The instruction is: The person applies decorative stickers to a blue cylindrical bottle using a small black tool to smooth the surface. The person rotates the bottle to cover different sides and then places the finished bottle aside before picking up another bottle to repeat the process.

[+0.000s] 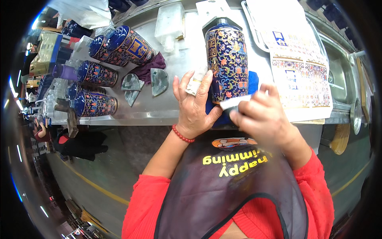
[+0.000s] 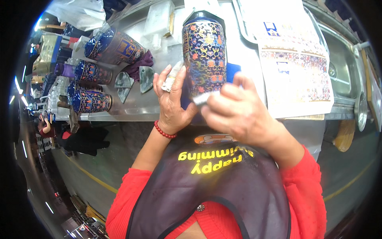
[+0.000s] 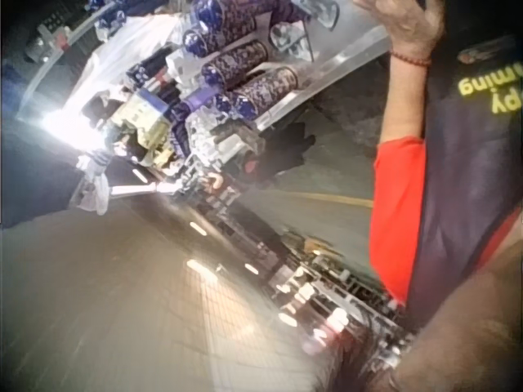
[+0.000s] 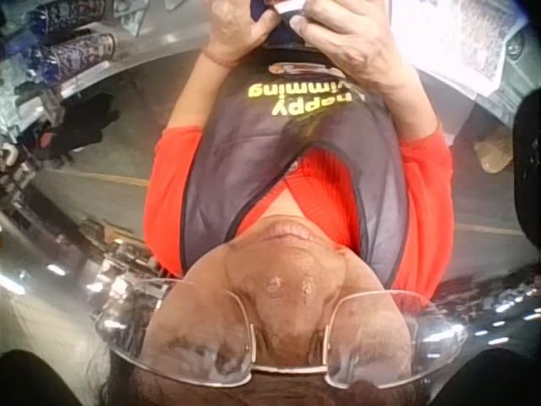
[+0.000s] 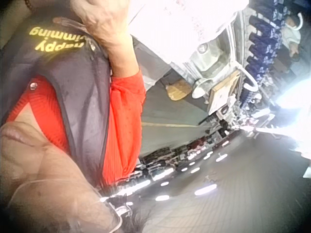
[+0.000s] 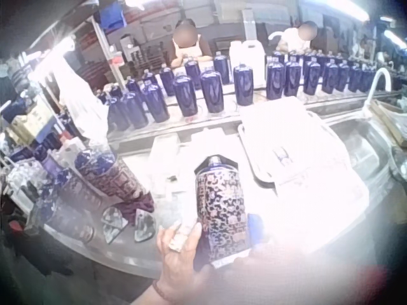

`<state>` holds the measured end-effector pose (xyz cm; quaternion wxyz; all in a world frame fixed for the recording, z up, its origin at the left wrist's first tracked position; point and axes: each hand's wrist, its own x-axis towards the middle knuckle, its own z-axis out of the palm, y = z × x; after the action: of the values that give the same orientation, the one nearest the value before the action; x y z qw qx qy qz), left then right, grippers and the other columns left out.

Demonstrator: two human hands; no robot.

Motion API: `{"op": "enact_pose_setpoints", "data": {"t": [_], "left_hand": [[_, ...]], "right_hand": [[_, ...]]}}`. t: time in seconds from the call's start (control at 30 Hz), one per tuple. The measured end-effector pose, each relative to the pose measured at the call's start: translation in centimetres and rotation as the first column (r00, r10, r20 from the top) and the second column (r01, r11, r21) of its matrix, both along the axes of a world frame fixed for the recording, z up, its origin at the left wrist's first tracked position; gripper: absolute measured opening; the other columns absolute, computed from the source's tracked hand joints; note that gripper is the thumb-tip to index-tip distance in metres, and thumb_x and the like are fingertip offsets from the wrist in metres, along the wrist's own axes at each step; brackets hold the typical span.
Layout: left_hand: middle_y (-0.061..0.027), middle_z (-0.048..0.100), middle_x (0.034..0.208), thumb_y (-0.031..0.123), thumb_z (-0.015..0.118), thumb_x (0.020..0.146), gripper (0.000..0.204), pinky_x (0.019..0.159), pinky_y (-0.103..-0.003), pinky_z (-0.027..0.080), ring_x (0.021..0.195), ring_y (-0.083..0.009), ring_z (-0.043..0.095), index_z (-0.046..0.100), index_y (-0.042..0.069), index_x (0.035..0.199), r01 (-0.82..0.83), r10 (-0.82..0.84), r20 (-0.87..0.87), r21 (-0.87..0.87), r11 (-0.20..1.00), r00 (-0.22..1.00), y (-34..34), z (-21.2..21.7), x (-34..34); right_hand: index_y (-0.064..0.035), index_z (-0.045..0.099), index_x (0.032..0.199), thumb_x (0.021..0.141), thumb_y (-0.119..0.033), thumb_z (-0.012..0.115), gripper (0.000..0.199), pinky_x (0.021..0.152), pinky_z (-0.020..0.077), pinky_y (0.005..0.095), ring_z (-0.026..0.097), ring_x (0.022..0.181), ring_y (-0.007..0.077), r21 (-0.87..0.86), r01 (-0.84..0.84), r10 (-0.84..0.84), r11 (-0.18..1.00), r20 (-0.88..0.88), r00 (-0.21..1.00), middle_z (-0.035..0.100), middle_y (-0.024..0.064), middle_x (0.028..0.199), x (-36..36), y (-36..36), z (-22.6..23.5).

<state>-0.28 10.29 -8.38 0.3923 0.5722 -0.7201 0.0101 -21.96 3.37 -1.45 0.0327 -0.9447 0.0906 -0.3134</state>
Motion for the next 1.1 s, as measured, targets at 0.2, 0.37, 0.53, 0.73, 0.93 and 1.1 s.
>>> {"op": "enact_pose_setpoints", "data": {"t": [0.2, 0.37, 0.53, 0.73, 0.93, 1.1], "left_hand": [[-0.0125, 0.064, 0.134, 0.046, 0.08, 0.073, 0.082, 0.118, -0.065, 0.002, 0.14, -0.0387, 0.038, 0.059, 0.011, 0.144, -0.025, 0.037, 0.29, -0.043, 0.999, 0.956, -0.1, 1.9, 0.8], [-0.0125, 0.06, 0.14, 0.042, 0.082, 0.067, 0.088, 0.119, -0.065, 0.002, 0.139, -0.0366, 0.039, 0.056, 0.014, 0.147, 0.01, -0.007, 0.151, -0.017, 1.0, 0.989, -0.6, 1.6, 0.1], [-0.0119, 0.06, 0.14, 0.041, 0.081, 0.069, 0.086, 0.119, -0.064, -0.001, 0.14, -0.0371, 0.036, 0.056, 0.017, 0.147, -0.037, 0.043, 0.15, -0.045, 0.998, 0.988, -1.0, 1.4, 0.2], [-0.013, 0.066, 0.133, 0.05, 0.078, 0.072, 0.082, 0.119, -0.065, -0.004, 0.143, -0.0379, 0.033, 0.06, 0.016, 0.144, -0.049, 0.054, 0.306, -0.023, 0.999, 0.951, -0.9, 2.4, 0.1], [-0.0119, 0.062, 0.137, 0.05, 0.08, 0.073, 0.087, 0.119, -0.064, -0.002, 0.143, -0.0363, 0.033, 0.054, 0.015, 0.148, -0.016, 0.017, 0.152, -0.008, 1.0, 0.988, -1.2, 1.3, 0.1], [-0.0115, 0.063, 0.136, 0.046, 0.079, 0.072, 0.087, 0.119, -0.064, -0.002, 0.143, -0.0368, 0.034, 0.054, 0.014, 0.149, -0.054, 0.054, 0.182, -0.004, 0.999, 0.982, -1.3, 1.4, 0.3]], "right_hand": [[-0.0122, 0.069, 0.087, 0.071, -0.014, 0.074, 0.017, 0.077, 0.039, 0.0408, 0.054, 0.074, 0.0164, 0.139, 0.077, -0.084, 0.987, 0.043, 0.995, 0.056, -0.0016, 0.085, -1.1, 0.7, -0.2], [-0.0119, 0.07, 0.092, 0.074, -0.014, 0.073, 0.018, 0.081, 0.0403, 0.0407, 0.055, 0.074, 0.0176, 0.201, -0.014, 0.007, 0.98, 0.037, 0.999, 0.057, 0.0001, 0.086, -1.0, 0.6, -0.5], [-0.0118, 0.071, 0.091, 0.074, -0.012, 0.073, 0.017, 0.085, 0.0415, 0.0409, 0.057, 0.076, 0.0173, 0.206, -0.064, 0.073, 0.977, -0.037, 0.997, 0.056, -0.0003, 0.085, -0.4, 0.7, -0.6], [-0.012, 0.072, 0.09, 0.069, -0.012, 0.076, 0.021, 0.077, 0.0399, 0.0391, 0.054, 0.072, 0.0163, 0.125, 0.049, -0.062, 0.991, 0.101, 0.993, 0.06, -0.0016, 0.087, -0.4, 0.9, -1.4], [-0.0125, 0.072, 0.089, 0.069, -0.012, 0.076, 0.02, 0.075, 0.0388, 0.0392, 0.053, 0.07, 0.0154, 0.14, -0.029, 0.009, 0.99, 0.139, 0.99, 0.061, -0.0021, 0.087, -0.1, 1.1, -1.7], [-0.0133, 0.072, 0.092, 0.07, -0.013, 0.074, 0.022, 0.076, 0.0391, 0.0394, 0.053, 0.068, 0.0151, 0.06, 0.033, -0.031, 0.998, -0.034, 0.999, 0.06, -0.002, 0.086, 0.0, 1.0, -1.0]]}}
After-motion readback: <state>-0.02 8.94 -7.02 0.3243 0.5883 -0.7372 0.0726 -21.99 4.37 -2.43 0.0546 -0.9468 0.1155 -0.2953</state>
